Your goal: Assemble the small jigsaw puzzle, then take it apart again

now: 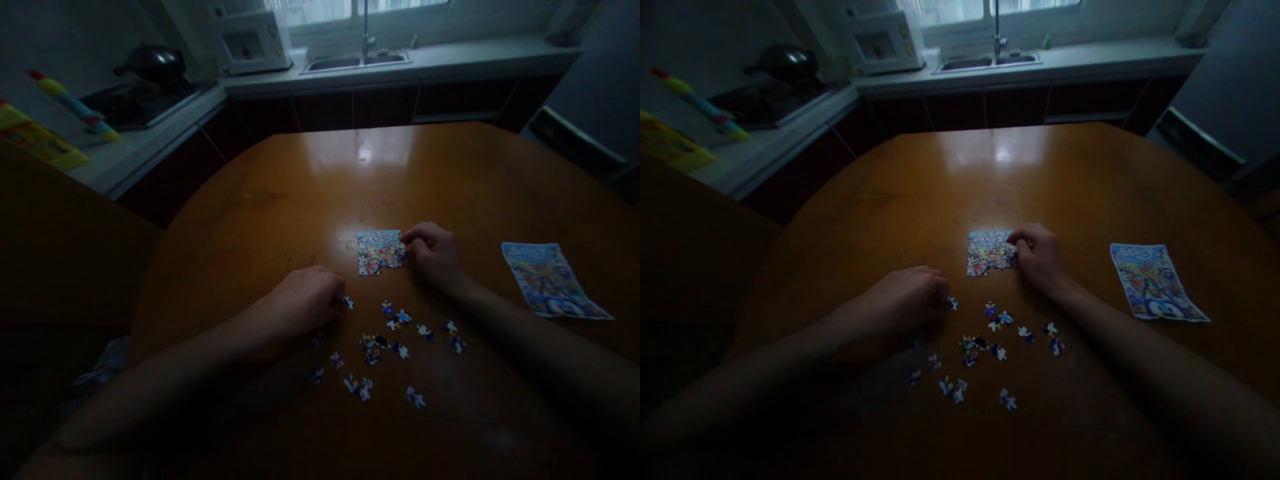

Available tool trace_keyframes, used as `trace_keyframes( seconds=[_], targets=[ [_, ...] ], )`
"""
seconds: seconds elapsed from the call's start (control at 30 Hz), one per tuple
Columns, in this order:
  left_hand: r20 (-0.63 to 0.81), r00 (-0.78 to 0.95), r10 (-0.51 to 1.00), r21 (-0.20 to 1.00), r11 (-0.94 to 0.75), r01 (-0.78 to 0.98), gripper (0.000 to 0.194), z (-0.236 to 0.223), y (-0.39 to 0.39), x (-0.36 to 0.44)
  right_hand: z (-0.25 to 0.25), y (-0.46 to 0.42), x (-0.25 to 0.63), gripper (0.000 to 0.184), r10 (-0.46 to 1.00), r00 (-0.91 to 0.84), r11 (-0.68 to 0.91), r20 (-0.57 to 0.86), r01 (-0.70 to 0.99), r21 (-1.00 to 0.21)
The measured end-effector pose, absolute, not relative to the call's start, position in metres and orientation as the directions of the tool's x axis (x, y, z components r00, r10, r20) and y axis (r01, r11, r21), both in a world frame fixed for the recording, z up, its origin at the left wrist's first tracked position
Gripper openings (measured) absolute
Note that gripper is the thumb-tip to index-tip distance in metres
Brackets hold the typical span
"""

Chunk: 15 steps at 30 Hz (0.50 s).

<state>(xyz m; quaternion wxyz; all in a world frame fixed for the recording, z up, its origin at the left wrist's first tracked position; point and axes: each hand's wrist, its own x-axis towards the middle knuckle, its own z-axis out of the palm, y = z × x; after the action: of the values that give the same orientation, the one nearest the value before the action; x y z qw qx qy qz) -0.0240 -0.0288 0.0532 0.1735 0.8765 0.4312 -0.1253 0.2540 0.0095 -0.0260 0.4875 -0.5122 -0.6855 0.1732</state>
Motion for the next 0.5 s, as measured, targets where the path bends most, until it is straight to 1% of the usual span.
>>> trace_keyframes(
  seconds=[0.2,0.33,0.43,0.5],
  targets=[
    [-0.317,0.623,0.715,0.238,-0.576,0.782,0.004,0.0452,-0.0303,-0.0254,-0.0264,0.0094,0.2546,0.025,0.866,0.004,0.419,0.500,0.540,-0.730],
    [-0.267,0.658,0.704,0.266,-0.603,0.752,0.004,0.0436,-0.0319,-0.0283,-0.0258,0.0098,0.2537,0.024,0.866,0.020,0.414,0.500,0.531,-0.739],
    [-0.241,0.654,0.717,0.308,-0.583,0.752,0.004,0.0429,-0.0310,-0.0300,-0.0268,0.0102,0.2538,0.024,0.867,0.015,0.416,0.499,0.529,-0.739],
    [-0.218,0.658,0.720,0.385,-0.556,0.737,0.005,0.0421,-0.0283,-0.0266,-0.0276,0.0099,0.2539,0.024,0.861,-0.002,0.433,0.509,0.529,-0.730]
  ],
)
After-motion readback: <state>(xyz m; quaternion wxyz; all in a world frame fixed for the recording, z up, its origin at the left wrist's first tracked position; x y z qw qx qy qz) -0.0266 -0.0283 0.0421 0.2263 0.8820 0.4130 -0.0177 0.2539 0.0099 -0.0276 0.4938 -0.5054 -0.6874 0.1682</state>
